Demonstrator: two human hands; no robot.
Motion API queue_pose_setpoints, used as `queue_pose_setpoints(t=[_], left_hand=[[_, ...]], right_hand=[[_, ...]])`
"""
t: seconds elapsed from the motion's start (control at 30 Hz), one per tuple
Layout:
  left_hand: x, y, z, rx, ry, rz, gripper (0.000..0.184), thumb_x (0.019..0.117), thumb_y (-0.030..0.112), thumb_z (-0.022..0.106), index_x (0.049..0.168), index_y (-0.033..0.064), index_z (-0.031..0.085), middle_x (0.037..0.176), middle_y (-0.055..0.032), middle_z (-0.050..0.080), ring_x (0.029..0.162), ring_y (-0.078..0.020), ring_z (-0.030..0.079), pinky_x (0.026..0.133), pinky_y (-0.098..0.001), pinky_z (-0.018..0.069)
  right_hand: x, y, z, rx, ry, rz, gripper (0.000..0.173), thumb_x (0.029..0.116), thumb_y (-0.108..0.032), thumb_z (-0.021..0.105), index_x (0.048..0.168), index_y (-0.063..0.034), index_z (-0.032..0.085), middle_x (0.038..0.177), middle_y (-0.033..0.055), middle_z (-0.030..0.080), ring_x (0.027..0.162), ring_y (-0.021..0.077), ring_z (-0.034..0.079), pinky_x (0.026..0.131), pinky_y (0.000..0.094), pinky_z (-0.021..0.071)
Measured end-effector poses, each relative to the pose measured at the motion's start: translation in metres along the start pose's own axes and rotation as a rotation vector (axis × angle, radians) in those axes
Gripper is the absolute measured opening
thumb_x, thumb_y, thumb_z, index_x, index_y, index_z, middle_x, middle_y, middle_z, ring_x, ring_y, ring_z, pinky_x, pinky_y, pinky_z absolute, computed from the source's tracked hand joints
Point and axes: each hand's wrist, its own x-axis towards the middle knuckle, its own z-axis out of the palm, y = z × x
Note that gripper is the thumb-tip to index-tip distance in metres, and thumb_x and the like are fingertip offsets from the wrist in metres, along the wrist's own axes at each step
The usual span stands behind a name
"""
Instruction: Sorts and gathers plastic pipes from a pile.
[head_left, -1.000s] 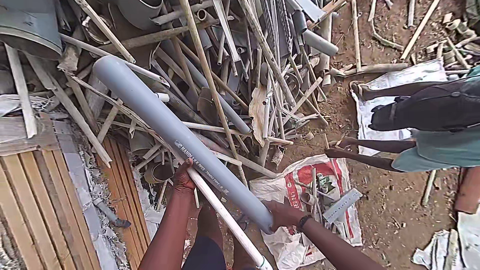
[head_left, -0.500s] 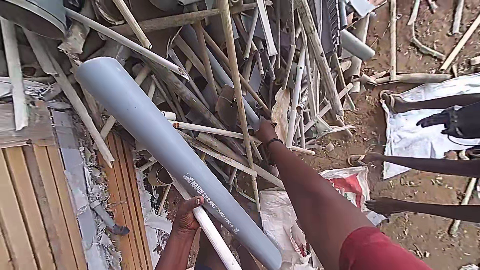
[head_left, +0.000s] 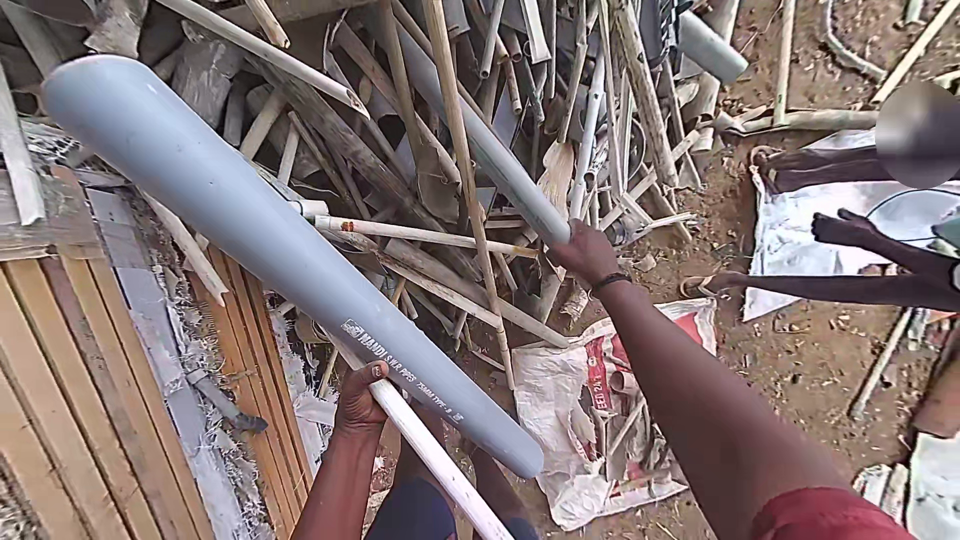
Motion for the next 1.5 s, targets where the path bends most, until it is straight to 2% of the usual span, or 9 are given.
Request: queue_pose_setpoints(t=[0.13,0.3,0.47,0.8,1.03,1.13,1.27,1.37,1.5], left_hand=[[-0.006,0.003,0.001,-0.014,-0.008,0.048,0.05,0.0521,0.02,0.096,0.093,0.0059,0.07,0.086,-0.0091,0.076,0.08,-0.0165,0.076,0.074,-0.0347,0.0649],[-0.015,-0.003,0.0,-0.012,-0.016,0.068,0.052,0.053,0.019,0.096,0.095,0.0055,0.068,0.087,-0.0094,0.076,0.082,-0.0167,0.076,0.075,-0.0355,0.0651],[-0.027,-0.027,0.008,0.047,-0.039,0.07,0.05,0.0543,0.018,0.095,0.096,0.0051,0.069,0.088,-0.008,0.076,0.083,-0.0153,0.076,0.076,-0.0341,0.0648],[-0.046,-0.059,0.024,0.08,0.015,0.045,0.064,0.0519,0.007,0.09,0.107,0.0011,0.058,0.087,-0.0101,0.074,0.079,-0.0175,0.075,0.072,-0.0375,0.0652],[-0.032,-0.044,-0.01,0.189,0.071,0.085,0.073,0.046,0.011,0.095,0.108,0.0037,0.058,0.087,-0.0081,0.074,0.079,-0.0161,0.075,0.072,-0.0362,0.0656],[-0.023,-0.04,-0.026,0.231,0.101,0.1,0.072,0.0456,0.012,0.097,0.108,0.0062,0.06,0.088,-0.0059,0.075,0.08,-0.0142,0.075,0.072,-0.0344,0.0654],[-0.006,-0.043,-0.036,0.197,0.128,0.074,0.074,0.0459,0.009,0.096,0.11,0.0059,0.059,0.09,-0.0066,0.075,0.083,-0.0146,0.075,0.074,-0.0353,0.0655],[0.013,-0.054,-0.039,0.145,0.145,0.028,0.077,0.0447,0.01,0.098,0.11,0.0035,0.058,0.09,-0.0091,0.074,0.081,-0.0173,0.075,0.073,-0.0376,0.0658],[0.048,-0.069,-0.034,0.136,0.178,-0.025,0.073,0.0512,0.007,0.091,0.113,0.0003,0.054,0.089,-0.0113,0.073,0.081,-0.0192,0.075,0.072,-0.0389,0.0655]], right_hand=[[-0.078,0.078,0.003,0.119,-0.096,0.091,0.048,0.0813,-0.033,0.082,0.114,-0.0013,0.066,0.099,0.0261,0.068,0.091,0.0436,0.067,0.078,0.0687,0.0492],[-0.213,0.181,0.019,0.515,-0.015,0.162,0.069,0.0695,-0.044,0.08,0.124,-0.0037,0.063,0.097,0.0063,0.069,0.08,0.0115,0.068,0.074,0.0372,0.0585],[-0.266,0.165,0.001,0.846,0.084,0.0,0.1,0.0603,-0.047,0.088,0.14,-0.0035,0.047,0.109,-0.0025,0.07,0.094,0.0046,0.07,0.083,0.0265,0.0613],[-0.141,0.054,0.044,0.875,-0.116,-0.131,0.079,0.0624,-0.01,0.086,0.135,-0.0118,0.056,0.117,0.0124,0.067,0.098,0.0237,0.068,0.08,0.0455,0.0599],[0.012,0.007,0.124,0.395,-0.019,-0.377,0.079,0.0562,-0.027,0.093,0.129,-0.0115,0.068,0.17,0.0171,0.017,0.152,0.035,0.028,0.118,0.0582,0.0347],[0.053,-0.007,0.143,0.234,-0.024,-0.41,0.088,0.0604,-0.027,0.093,0.138,-0.006,0.059,0.169,0.0193,0.022,0.156,0.0347,0.022,0.123,0.0517,0.0307],[0.068,-0.032,0.149,0.131,-0.157,-0.342,0.121,0.0675,-0.029,0.092,0.161,-0.0019,0.02,0.164,0.0224,0.031,0.149,0.035,0.038,0.123,0.0503,0.0288],[0.081,-0.032,0.148,0.045,-0.237,-0.331,0.142,0.0607,-0.048,0.093,0.166,-0.0144,0.005,0.168,0.0151,0.029,0.151,0.032,0.036,0.127,0.0553,0.0188],[0.098,-0.038,0.136,-0.017,-0.387,-0.345,0.126,0.061,-0.056,0.091,0.162,-0.0156,0.026,0.137,0.0212,0.061,0.126,0.0387,0.059,0.104,0.0652,0.0449]])
